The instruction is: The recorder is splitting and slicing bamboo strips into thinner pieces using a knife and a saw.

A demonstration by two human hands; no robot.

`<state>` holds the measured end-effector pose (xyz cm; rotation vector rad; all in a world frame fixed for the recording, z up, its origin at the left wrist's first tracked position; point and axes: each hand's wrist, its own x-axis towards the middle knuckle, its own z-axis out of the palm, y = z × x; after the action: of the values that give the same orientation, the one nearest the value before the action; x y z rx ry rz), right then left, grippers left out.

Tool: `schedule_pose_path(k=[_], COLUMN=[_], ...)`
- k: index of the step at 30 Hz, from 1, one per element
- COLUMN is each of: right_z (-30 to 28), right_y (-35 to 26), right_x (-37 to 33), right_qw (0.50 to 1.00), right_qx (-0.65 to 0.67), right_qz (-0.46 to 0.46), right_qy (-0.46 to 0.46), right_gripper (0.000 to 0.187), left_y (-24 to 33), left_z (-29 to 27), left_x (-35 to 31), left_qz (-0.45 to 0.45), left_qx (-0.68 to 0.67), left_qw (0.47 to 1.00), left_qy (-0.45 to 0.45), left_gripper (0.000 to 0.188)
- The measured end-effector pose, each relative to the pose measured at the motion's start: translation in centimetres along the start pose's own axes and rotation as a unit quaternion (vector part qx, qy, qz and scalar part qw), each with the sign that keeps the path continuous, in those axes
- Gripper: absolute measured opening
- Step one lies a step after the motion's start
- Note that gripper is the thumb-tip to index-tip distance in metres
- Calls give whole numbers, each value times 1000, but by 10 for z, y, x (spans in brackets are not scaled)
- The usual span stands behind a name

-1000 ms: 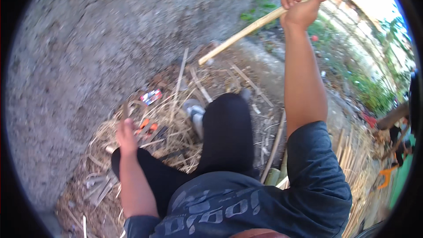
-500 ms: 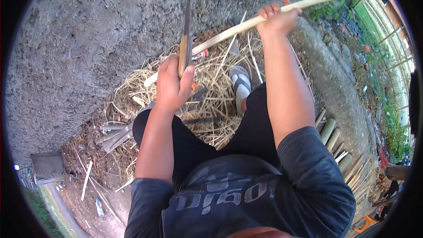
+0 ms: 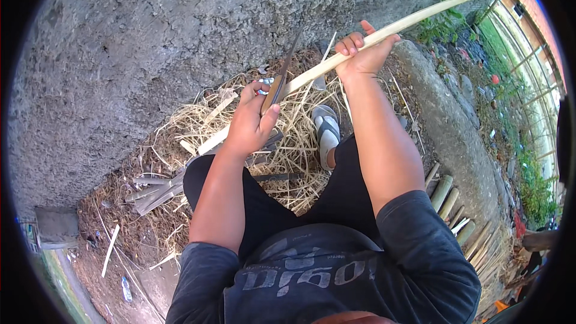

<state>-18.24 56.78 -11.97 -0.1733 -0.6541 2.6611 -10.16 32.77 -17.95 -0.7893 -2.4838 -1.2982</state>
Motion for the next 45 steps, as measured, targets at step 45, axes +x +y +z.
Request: schedule_pose_path(k=[45], right_z=[1], right_y=[8], right_x=[7], right_qw=[723], right_qx=[-678], right_qz=[26], right_qy=[-134], right_gripper=[66], left_y=[-27], left_z=[-33], left_x=[-6], left_qz=[-262], left_qx=[374], left_qw=[841], left_qy=[-290], left_gripper=[36])
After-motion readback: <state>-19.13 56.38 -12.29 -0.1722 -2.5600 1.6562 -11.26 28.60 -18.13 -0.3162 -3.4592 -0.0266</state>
